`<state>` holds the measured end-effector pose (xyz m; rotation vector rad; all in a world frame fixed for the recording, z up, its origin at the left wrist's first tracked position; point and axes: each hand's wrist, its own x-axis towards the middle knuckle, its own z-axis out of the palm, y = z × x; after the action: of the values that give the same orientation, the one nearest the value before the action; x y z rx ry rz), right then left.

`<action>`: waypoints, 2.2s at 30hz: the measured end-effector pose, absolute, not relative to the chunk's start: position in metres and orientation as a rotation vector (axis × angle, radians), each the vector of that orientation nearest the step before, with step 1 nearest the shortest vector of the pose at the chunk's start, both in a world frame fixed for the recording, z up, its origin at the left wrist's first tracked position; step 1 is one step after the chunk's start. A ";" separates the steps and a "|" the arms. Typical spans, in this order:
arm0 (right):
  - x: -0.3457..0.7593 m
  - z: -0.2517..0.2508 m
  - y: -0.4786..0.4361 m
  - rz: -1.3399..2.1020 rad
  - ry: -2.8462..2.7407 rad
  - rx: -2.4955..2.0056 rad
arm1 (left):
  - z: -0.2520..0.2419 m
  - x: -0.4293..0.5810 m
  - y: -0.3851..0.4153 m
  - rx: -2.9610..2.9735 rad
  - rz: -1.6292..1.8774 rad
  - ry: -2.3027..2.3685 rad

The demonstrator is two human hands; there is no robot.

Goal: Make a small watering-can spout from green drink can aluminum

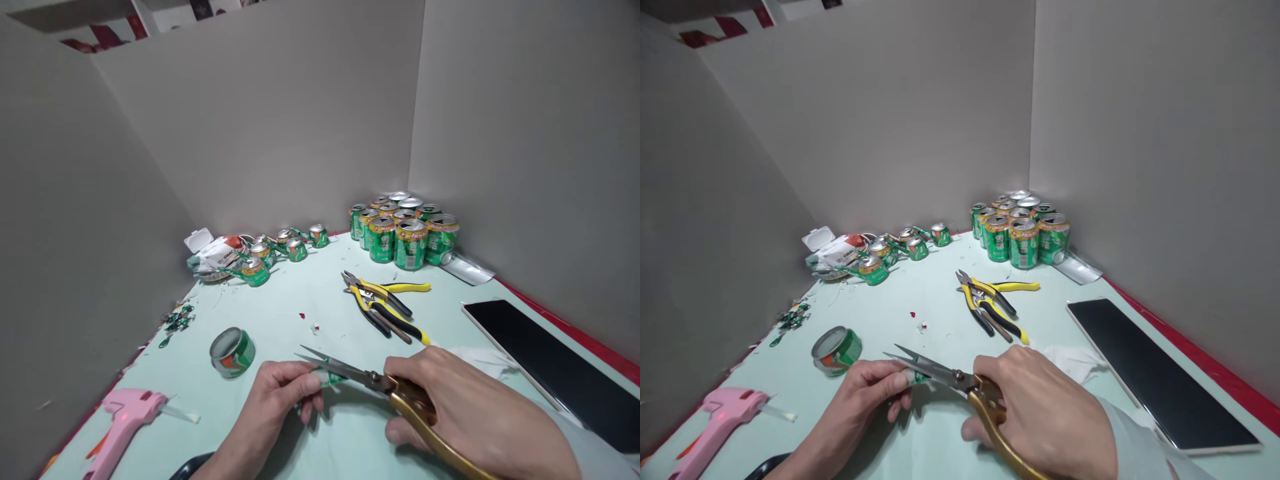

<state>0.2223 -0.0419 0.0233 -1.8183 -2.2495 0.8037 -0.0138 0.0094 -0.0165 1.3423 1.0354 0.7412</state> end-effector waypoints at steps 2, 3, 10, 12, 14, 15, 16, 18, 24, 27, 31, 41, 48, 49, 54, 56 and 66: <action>0.222 0.024 -0.042 0.784 -2.257 -1.832 | -0.015 -0.011 0.008 1.333 0.742 1.040; 0.222 0.023 -0.042 0.766 -2.257 -1.829 | -0.015 -0.010 0.008 1.329 0.741 1.042; 0.222 0.015 -0.045 0.787 -2.185 -1.815 | -0.018 -0.011 0.008 1.315 0.740 1.046; 0.223 0.014 -0.045 0.770 -2.202 -1.785 | -0.019 -0.012 0.008 1.312 0.725 1.046; 0.223 0.013 -0.045 0.740 -2.205 -1.771 | -0.019 -0.011 0.008 1.308 0.709 1.040; 0.223 0.014 -0.045 0.731 -2.199 -1.771 | -0.018 -0.011 0.008 1.306 0.704 1.038; 0.222 0.014 -0.046 0.727 -2.190 -1.772 | -0.018 -0.010 0.008 1.305 0.701 1.038; 0.222 0.016 -0.047 0.730 -2.178 -1.769 | -0.017 -0.010 0.007 1.306 0.699 1.039; 0.220 0.022 -0.045 0.793 -2.199 -1.824 | -0.021 -0.012 0.008 1.324 0.703 1.048; 0.219 0.022 -0.044 0.809 -2.209 -1.848 | -0.022 -0.012 0.009 1.340 0.699 1.049; 0.220 0.017 -0.047 0.784 -2.185 -1.853 | -0.020 -0.012 0.009 1.354 0.681 1.061; 0.225 0.006 -0.046 0.715 -2.254 -1.873 | -0.017 -0.013 0.007 1.334 0.614 1.080; 0.222 0.018 -0.048 0.726 -2.226 -1.847 | -0.016 -0.010 0.004 1.331 0.654 1.107; 0.221 0.019 -0.048 0.712 -2.222 -1.851 | -0.016 -0.009 0.004 1.331 0.658 1.109; 0.221 0.015 -0.047 0.690 -2.206 -1.822 | -0.017 -0.009 0.007 1.344 0.655 1.116; 0.222 0.012 -0.047 0.685 -2.207 -1.805 | -0.017 -0.010 0.007 1.349 0.636 1.116; 0.224 0.003 -0.048 0.646 -2.277 -1.864 | -0.012 -0.007 0.003 1.346 0.557 1.132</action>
<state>0.2244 -0.0483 0.0031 -1.8644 -2.2765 0.6464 -0.0072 0.0029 -0.0119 1.3463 1.1320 0.5573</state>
